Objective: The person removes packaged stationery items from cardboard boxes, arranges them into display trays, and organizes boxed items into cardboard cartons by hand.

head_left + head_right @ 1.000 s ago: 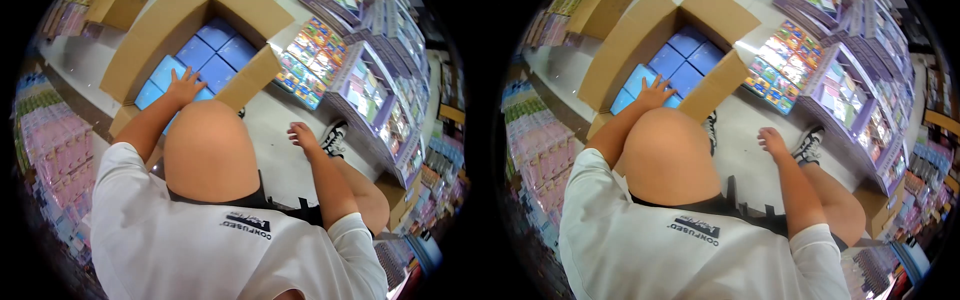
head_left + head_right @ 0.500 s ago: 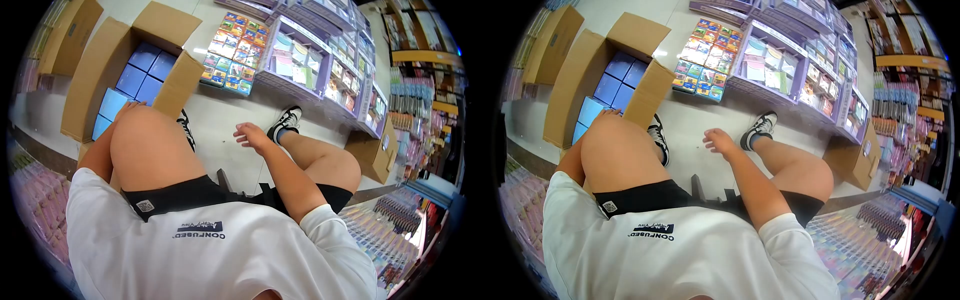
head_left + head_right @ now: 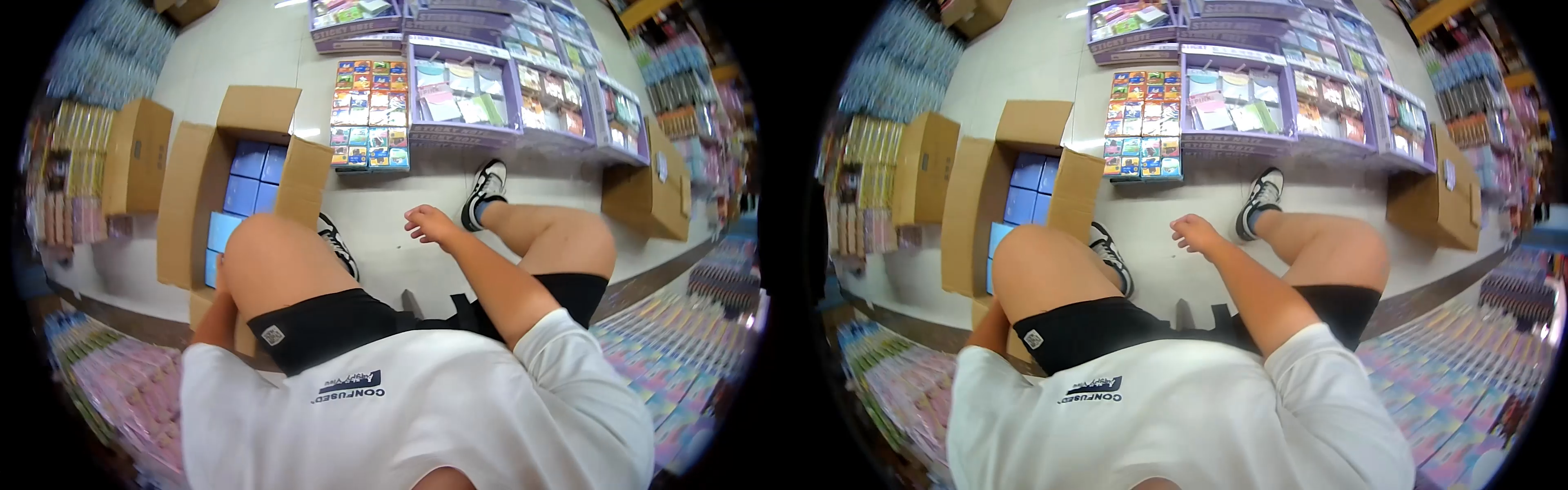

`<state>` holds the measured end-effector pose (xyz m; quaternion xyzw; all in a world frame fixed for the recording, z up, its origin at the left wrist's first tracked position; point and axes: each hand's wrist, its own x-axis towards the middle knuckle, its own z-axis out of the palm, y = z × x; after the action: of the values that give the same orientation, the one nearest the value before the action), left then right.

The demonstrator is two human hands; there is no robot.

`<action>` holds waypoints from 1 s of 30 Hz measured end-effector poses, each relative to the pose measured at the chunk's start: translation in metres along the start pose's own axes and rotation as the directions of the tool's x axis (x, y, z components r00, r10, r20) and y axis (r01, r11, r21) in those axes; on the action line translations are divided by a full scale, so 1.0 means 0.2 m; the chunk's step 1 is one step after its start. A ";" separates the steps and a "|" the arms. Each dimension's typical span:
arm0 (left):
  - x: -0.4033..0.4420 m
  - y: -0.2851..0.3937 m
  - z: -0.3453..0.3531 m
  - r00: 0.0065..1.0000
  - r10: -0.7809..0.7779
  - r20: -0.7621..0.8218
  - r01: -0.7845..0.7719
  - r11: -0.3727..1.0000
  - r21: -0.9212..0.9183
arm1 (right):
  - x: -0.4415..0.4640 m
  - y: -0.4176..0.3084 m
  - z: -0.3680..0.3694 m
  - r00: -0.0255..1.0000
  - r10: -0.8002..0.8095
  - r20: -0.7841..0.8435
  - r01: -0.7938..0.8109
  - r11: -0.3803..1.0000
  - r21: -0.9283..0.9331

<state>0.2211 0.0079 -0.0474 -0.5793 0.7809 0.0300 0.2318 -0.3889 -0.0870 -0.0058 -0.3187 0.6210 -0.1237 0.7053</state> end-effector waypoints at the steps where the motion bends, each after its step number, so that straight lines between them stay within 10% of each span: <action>1: 0.00 0.06 -0.11 0.998 -0.030 0.057 0.032 0.999 -0.026 | 0.01 0.01 0.01 1.000 -0.001 -0.011 0.001 1.000 0.003; 8: 0.01 0.16 -0.51 0.949 -0.310 0.065 0.316 0.939 -0.138 | -0.06 -0.09 0.07 0.967 -0.247 -0.056 0.241 0.965 -0.099; 15: -0.18 0.23 -1.31 0.598 -0.586 -0.546 0.336 0.802 -0.493 | -0.25 -0.54 0.37 0.902 -0.431 -0.002 0.425 0.888 0.173; 20: -0.13 0.60 -2.04 0.402 -0.174 -0.899 0.039 0.984 -0.173 | -0.70 -0.91 0.56 0.771 -0.550 0.320 0.322 0.771 0.549; 26: 0.22 1.19 -2.20 0.505 0.052 -0.862 -0.301 0.946 -0.119 | -0.81 -0.97 0.44 0.783 -0.606 -0.142 0.486 0.453 0.747; 30: 0.45 1.31 -2.14 0.797 0.252 -0.548 -0.477 0.820 -0.316 | -0.37 -0.71 0.13 0.835 -0.467 -0.290 0.549 0.685 0.478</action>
<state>-0.1806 -0.1223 0.2402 -0.4385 0.8847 0.1051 -0.1177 -0.3477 -0.1468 0.1392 -0.2552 0.4957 -0.5081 0.6564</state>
